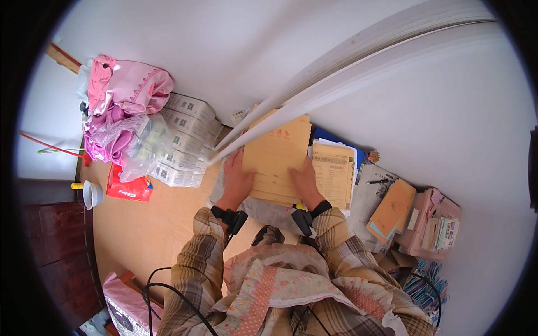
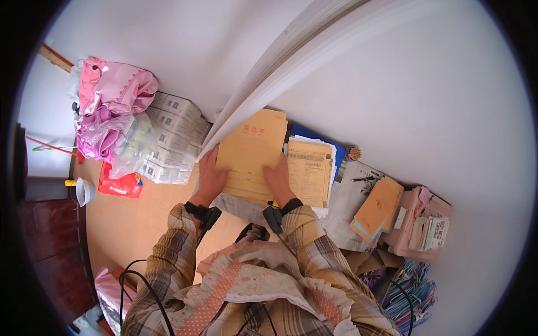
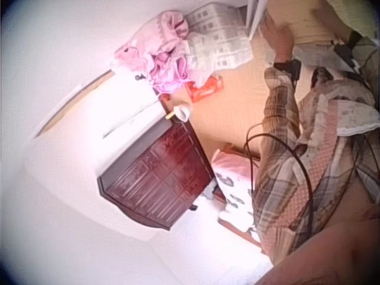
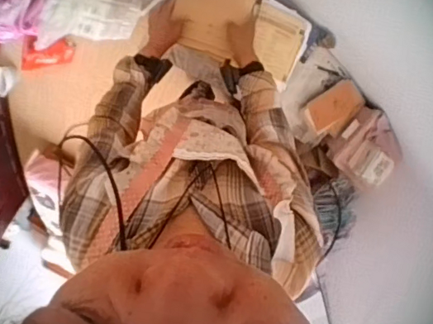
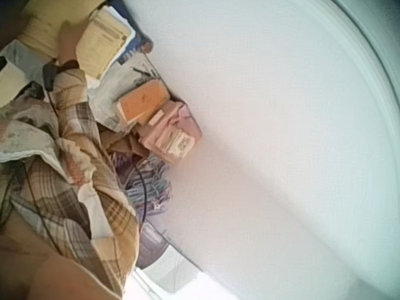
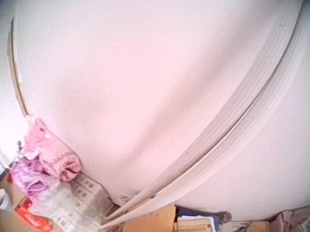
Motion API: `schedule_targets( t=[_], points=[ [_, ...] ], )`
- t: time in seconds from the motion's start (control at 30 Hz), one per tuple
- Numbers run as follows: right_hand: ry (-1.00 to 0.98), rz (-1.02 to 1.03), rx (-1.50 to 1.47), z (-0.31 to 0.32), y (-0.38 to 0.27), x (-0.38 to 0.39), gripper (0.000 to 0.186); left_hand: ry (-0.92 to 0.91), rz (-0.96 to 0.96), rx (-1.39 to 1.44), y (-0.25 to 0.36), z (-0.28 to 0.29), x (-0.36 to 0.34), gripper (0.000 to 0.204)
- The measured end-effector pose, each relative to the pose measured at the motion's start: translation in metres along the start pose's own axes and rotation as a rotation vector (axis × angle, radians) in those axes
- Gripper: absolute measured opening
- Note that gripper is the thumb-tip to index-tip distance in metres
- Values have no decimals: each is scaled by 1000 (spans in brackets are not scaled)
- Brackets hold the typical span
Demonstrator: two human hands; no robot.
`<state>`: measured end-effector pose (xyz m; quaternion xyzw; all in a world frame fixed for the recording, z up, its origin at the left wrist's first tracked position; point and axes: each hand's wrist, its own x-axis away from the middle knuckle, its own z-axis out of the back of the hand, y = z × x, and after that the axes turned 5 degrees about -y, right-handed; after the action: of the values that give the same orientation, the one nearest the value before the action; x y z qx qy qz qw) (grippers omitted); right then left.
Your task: The person organizes books, notebooks, and papers on a desk by hand, moving them into different stacks and flipping through pages on top of a newspaper.
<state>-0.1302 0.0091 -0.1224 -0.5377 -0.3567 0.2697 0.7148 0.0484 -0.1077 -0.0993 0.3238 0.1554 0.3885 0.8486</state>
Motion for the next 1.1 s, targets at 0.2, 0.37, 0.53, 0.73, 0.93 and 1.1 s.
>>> schedule_targets(
  t=[0.2, 0.37, 0.53, 0.73, 0.93, 1.1],
  points=[
    [127, -25, 420, -24, 23, -2, 73, 0, 132, 163, -55, -19, 22, 53],
    [265, -55, 438, -34, 7, 8, 62, 79, 120, 509, -54, -28, 29, 46],
    [-81, -275, 610, -19, -29, 5, 93, 103, 203, 424, -75, -42, 29, 48],
    [-242, -382, 707, -1, -36, 16, 94, 119, 259, 576, -67, -27, 39, 55],
    [-339, -409, 716, 2, -42, 33, 89, 8, 846, 1160, -17, 1, 76, 72],
    [-243, -262, 662, -9, -12, 37, 90, -265, 929, 1691, 3, -5, 71, 77]
  ],
)
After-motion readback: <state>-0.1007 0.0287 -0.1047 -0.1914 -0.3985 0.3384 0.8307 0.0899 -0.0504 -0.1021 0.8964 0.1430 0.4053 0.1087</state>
